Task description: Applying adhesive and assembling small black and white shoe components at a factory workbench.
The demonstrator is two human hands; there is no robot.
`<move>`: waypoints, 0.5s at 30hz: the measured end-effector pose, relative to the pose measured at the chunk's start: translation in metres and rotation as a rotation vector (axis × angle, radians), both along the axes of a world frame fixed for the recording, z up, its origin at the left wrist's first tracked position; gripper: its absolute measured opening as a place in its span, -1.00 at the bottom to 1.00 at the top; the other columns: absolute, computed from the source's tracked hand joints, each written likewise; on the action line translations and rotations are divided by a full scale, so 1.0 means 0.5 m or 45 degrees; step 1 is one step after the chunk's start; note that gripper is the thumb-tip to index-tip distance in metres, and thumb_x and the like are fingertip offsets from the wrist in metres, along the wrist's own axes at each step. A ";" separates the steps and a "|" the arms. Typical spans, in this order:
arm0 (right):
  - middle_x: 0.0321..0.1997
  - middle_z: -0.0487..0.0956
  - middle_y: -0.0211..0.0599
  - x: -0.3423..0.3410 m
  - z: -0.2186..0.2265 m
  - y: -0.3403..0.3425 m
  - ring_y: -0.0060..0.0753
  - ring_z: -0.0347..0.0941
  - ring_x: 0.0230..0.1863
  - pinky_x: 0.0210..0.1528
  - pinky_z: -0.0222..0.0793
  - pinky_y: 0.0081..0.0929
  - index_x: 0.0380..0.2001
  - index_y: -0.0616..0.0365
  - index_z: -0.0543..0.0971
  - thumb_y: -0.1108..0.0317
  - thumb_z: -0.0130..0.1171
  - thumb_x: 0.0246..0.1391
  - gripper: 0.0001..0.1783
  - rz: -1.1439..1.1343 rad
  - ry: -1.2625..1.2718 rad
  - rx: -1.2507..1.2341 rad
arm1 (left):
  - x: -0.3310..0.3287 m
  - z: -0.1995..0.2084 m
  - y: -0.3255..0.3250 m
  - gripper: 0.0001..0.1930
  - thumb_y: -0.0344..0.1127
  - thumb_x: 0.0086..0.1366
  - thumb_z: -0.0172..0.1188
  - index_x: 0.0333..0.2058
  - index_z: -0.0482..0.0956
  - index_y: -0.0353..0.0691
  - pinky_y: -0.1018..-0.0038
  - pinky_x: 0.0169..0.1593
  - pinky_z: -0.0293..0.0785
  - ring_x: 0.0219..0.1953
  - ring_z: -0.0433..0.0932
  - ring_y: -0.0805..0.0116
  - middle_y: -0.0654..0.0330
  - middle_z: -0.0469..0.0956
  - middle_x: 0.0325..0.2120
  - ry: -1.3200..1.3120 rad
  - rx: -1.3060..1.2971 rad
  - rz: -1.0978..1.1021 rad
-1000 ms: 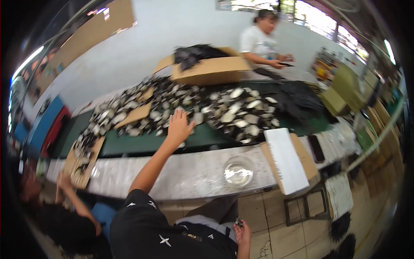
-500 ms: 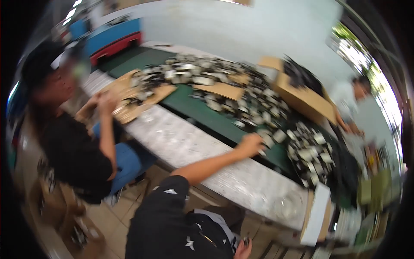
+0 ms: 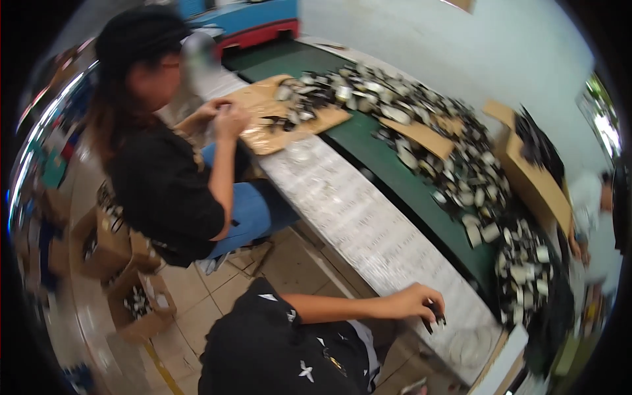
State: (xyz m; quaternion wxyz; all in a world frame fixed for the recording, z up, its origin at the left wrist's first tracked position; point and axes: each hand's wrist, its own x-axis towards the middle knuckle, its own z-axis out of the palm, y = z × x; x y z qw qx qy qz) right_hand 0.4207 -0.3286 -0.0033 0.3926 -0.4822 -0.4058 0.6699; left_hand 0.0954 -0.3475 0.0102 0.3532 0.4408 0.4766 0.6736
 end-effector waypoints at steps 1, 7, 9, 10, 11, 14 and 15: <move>-0.02 0.52 -0.10 -0.032 0.052 -0.008 -0.25 0.44 -0.04 -0.08 0.45 -0.32 0.04 0.34 0.45 0.32 0.09 0.24 -0.62 0.132 0.037 0.164 | 0.022 -0.004 -0.009 -0.64 -0.54 0.09 0.28 -0.09 0.54 -0.29 0.54 -0.16 0.50 -0.25 0.57 0.48 0.11 0.60 -0.24 -0.170 0.006 -0.002; 0.02 0.49 -0.19 -0.127 0.165 0.015 -0.36 0.47 -0.04 -0.12 0.52 -0.46 -0.02 0.27 0.51 0.46 0.05 0.21 -0.72 0.050 -0.171 0.804 | 0.077 0.022 0.003 -0.54 -0.54 0.15 0.29 0.05 0.46 -0.30 0.60 -0.15 0.54 -0.24 0.58 0.51 0.19 0.59 -0.22 -0.806 -0.405 -0.375; -0.06 0.54 -0.21 -0.140 0.183 0.014 -0.39 0.50 -0.11 -0.14 0.53 -0.48 -0.08 0.29 0.55 0.59 0.12 0.10 -0.72 -0.060 -0.169 0.914 | 0.095 0.023 0.022 -0.55 -0.53 0.16 0.28 0.06 0.45 -0.32 0.59 -0.14 0.55 -0.23 0.58 0.51 0.20 0.59 -0.22 -0.849 -0.438 -0.500; -0.06 0.54 -0.21 -0.134 0.185 0.013 -0.39 0.50 -0.11 -0.14 0.53 -0.48 -0.08 0.29 0.55 0.59 0.12 0.10 -0.72 -0.122 -0.195 0.905 | 0.102 0.027 0.028 -0.56 -0.52 0.18 0.28 0.06 0.45 -0.34 0.58 -0.12 0.56 -0.22 0.58 0.51 0.21 0.59 -0.22 -0.900 -0.432 -0.501; -0.06 0.54 -0.18 -0.126 0.186 0.013 -0.37 0.51 -0.12 -0.15 0.52 -0.48 -0.10 0.30 0.56 0.60 0.16 0.07 -0.72 -0.104 -0.310 0.983 | 0.111 0.033 0.036 -0.56 -0.52 0.18 0.28 0.06 0.45 -0.34 0.58 -0.12 0.56 -0.22 0.58 0.51 0.21 0.59 -0.22 -0.894 -0.457 -0.559; -0.07 0.55 -0.13 -0.108 0.203 0.005 -0.30 0.53 -0.13 -0.15 0.51 -0.45 -0.14 0.31 0.58 0.60 0.21 0.02 -0.72 -0.076 -0.544 1.133 | 0.138 0.070 0.045 -0.55 -0.50 0.18 0.28 0.06 0.44 -0.36 0.52 -0.07 0.58 -0.17 0.59 0.46 0.14 0.58 -0.17 -0.828 -0.491 -0.557; -0.08 0.55 -0.10 -0.105 0.208 0.001 -0.26 0.54 -0.13 -0.15 0.51 -0.43 -0.15 0.31 0.58 0.60 0.22 0.00 -0.72 -0.042 -0.650 1.217 | 0.146 0.077 0.045 -0.55 -0.50 0.18 0.28 0.06 0.44 -0.36 0.52 -0.07 0.58 -0.17 0.59 0.46 0.14 0.58 -0.17 -0.823 -0.503 -0.577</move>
